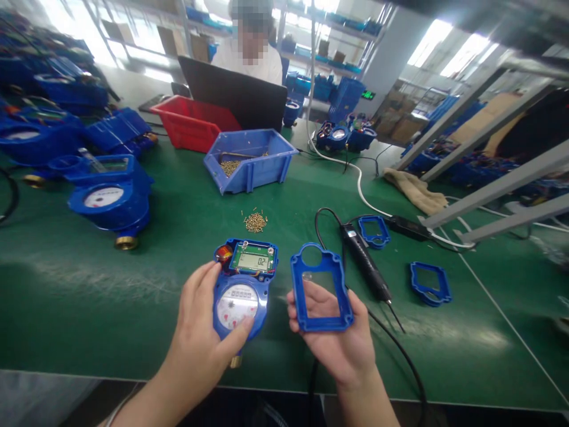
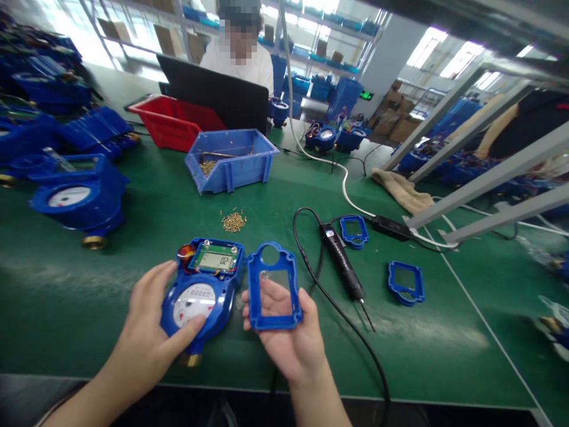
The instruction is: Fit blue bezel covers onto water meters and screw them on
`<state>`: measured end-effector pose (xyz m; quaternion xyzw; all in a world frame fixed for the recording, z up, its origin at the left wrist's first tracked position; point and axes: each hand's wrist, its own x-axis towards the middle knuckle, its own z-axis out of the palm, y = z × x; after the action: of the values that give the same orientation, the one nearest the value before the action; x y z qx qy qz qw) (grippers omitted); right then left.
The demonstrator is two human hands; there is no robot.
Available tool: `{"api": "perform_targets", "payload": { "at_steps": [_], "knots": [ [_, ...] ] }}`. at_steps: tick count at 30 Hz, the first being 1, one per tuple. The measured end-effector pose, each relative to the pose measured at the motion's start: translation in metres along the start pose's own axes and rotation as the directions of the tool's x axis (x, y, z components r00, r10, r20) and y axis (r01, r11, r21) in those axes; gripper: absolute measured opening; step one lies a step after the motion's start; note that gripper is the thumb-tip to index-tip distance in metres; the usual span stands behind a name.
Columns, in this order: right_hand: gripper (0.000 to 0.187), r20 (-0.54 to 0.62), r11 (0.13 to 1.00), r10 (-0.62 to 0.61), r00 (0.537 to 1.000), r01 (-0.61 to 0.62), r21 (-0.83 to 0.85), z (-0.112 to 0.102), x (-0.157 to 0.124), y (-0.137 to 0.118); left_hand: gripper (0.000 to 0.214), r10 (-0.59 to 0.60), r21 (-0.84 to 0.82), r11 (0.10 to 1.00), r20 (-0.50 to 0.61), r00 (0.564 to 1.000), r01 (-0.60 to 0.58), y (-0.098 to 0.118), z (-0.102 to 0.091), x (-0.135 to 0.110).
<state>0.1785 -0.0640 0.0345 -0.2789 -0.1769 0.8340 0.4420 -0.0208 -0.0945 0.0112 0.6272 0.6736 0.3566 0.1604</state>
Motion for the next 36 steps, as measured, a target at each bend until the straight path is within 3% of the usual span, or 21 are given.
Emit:
{"api": "perform_targets", "payload": {
  "at_steps": [3, 7, 9, 11, 14, 17, 19, 21, 25, 26, 30, 33, 36],
  "knots": [
    [0.055, 0.073, 0.996, 0.055, 0.996, -0.059, 0.064, 0.012, -0.001, 0.012, 0.072, 0.288, 0.024, 0.957, 0.046, 0.957, -0.289, 0.005, -0.005, 0.011],
    [0.057, 0.103, 0.996, 0.092, 0.990, -0.094, 0.013, 0.021, -0.003, 0.022, 0.108, 0.392, -0.019, 0.920, 0.061, 0.918, -0.392, 0.023, -0.007, 0.021],
    [0.054, 0.097, 0.996, 0.082, 0.992, -0.079, -0.035, 0.024, -0.006, 0.024, 0.116, 0.398, 0.003, 0.917, 0.084, 0.914, -0.399, 0.036, -0.006, 0.024],
    [0.050, 0.070, 0.995, 0.061, 0.996, -0.055, -0.082, 0.027, -0.009, 0.026, 0.110, 0.365, 0.036, 0.928, 0.098, 0.926, -0.370, 0.046, -0.004, 0.026],
    [0.045, 0.061, 0.996, 0.047, 0.997, -0.042, -0.084, 0.028, -0.013, 0.026, 0.078, 0.284, 0.027, 0.958, 0.050, 0.957, -0.286, 0.051, -0.002, 0.029],
    [0.046, 0.122, 0.996, 0.069, 0.990, -0.063, -0.055, 0.027, -0.014, 0.027, 0.033, 0.236, -0.068, 0.969, -0.007, 0.972, -0.236, 0.046, 0.000, 0.034],
    [0.049, 0.143, 0.995, 0.087, 0.986, -0.079, -0.057, 0.027, -0.015, 0.028, 0.020, 0.225, -0.126, 0.966, -0.006, 0.974, -0.224, 0.044, 0.000, 0.035],
    [0.048, 0.149, 0.997, 0.065, 0.987, -0.056, -0.059, 0.027, -0.017, 0.030, 0.023, 0.242, -0.133, 0.962, 0.013, 0.970, -0.239, 0.045, 0.001, 0.034],
    [0.040, 0.090, 0.976, -0.049, 0.995, 0.067, -0.206, 0.026, -0.026, 0.027, 0.078, 0.330, -0.060, 0.942, -0.016, 0.944, -0.330, 0.052, 0.002, 0.025],
    [0.041, 0.074, 0.965, -0.054, 0.996, 0.071, -0.254, 0.026, -0.028, 0.024, 0.078, 0.361, -0.061, 0.930, -0.018, 0.932, -0.361, 0.052, 0.000, 0.024],
    [0.054, 0.132, 0.899, 0.112, 0.985, -0.044, -0.436, 0.028, -0.030, 0.006, 0.031, 0.478, -0.174, 0.865, -0.001, 0.878, -0.471, 0.041, -0.012, 0.024],
    [0.048, 0.159, 0.820, 0.176, 0.971, -0.055, -0.570, 0.035, -0.024, -0.005, 0.034, 0.484, -0.287, 0.835, -0.025, 0.875, -0.470, 0.029, -0.019, 0.019],
    [0.043, 0.147, 0.734, 0.200, 0.969, -0.049, -0.677, 0.039, -0.019, -0.007, 0.063, 0.475, -0.375, 0.810, -0.034, 0.880, -0.451, 0.022, -0.017, 0.009]
  ]
}}
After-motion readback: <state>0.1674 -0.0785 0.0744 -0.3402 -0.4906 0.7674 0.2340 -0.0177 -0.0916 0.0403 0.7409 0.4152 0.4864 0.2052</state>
